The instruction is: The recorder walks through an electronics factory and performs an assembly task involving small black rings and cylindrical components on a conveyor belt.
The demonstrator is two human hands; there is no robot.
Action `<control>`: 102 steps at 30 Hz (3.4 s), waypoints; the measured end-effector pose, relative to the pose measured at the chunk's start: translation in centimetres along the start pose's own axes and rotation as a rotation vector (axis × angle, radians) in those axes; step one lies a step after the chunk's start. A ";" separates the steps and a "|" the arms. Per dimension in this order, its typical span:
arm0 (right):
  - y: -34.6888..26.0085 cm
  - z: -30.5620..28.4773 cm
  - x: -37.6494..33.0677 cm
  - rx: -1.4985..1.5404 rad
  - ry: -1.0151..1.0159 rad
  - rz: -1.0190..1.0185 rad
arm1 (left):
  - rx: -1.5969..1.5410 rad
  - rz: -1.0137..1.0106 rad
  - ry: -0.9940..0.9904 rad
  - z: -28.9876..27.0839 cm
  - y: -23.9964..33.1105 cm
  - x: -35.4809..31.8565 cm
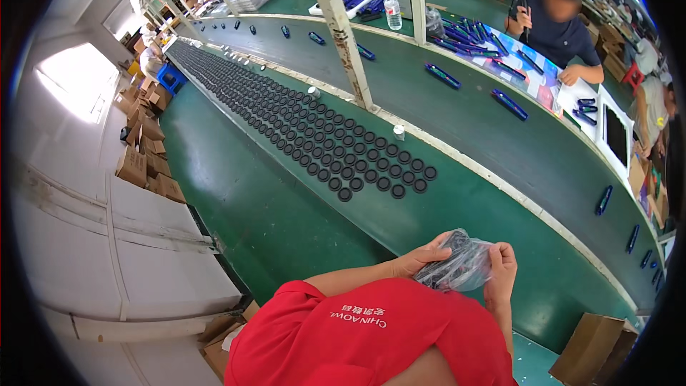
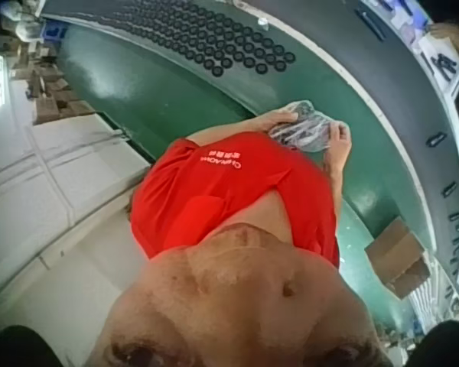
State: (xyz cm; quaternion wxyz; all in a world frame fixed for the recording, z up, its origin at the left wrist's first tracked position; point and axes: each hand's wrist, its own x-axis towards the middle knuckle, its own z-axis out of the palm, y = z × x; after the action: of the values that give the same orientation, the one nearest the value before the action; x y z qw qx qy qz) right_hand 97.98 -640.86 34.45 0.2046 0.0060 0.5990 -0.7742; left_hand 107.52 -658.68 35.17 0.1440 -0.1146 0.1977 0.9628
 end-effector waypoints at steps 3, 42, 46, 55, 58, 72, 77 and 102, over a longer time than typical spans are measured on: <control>-1.8 4.2 -1.2 -0.265 -0.090 0.121 | 0.029 0.052 0.058 -0.3 1.3 -1.3; 9.0 11.2 0.7 -0.516 -0.743 0.483 | 0.345 -0.307 -0.310 -0.6 4.2 -5.0; 12.3 5.8 -1.3 0.029 -0.560 0.578 | -0.225 -0.358 0.105 -1.3 5.7 -6.1; -0.2 10.2 -5.0 -0.871 -0.514 -0.269 | -0.051 -0.363 0.174 -5.3 4.2 -4.5; -0.1 11.6 -5.7 -1.042 -0.545 -0.331 | 0.011 -0.329 0.371 -2.5 3.9 -4.7; 2.2 9.0 -7.1 -0.618 -0.604 0.208 | 0.073 -0.367 0.374 -4.3 3.6 -5.0; 5.0 7.1 -7.5 -0.219 -0.506 0.361 | 0.196 -0.450 0.188 -3.9 4.5 -5.2; 7.4 5.3 -6.0 0.196 -0.181 0.357 | 1.657 -0.041 -0.136 -1.1 8.3 -2.9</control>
State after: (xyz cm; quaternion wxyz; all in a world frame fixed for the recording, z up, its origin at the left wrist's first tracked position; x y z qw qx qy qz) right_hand 107.16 -645.42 30.60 0.3900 0.0623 0.4892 -0.7776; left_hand 107.76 -667.14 37.88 0.2110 0.0835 0.8312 0.5076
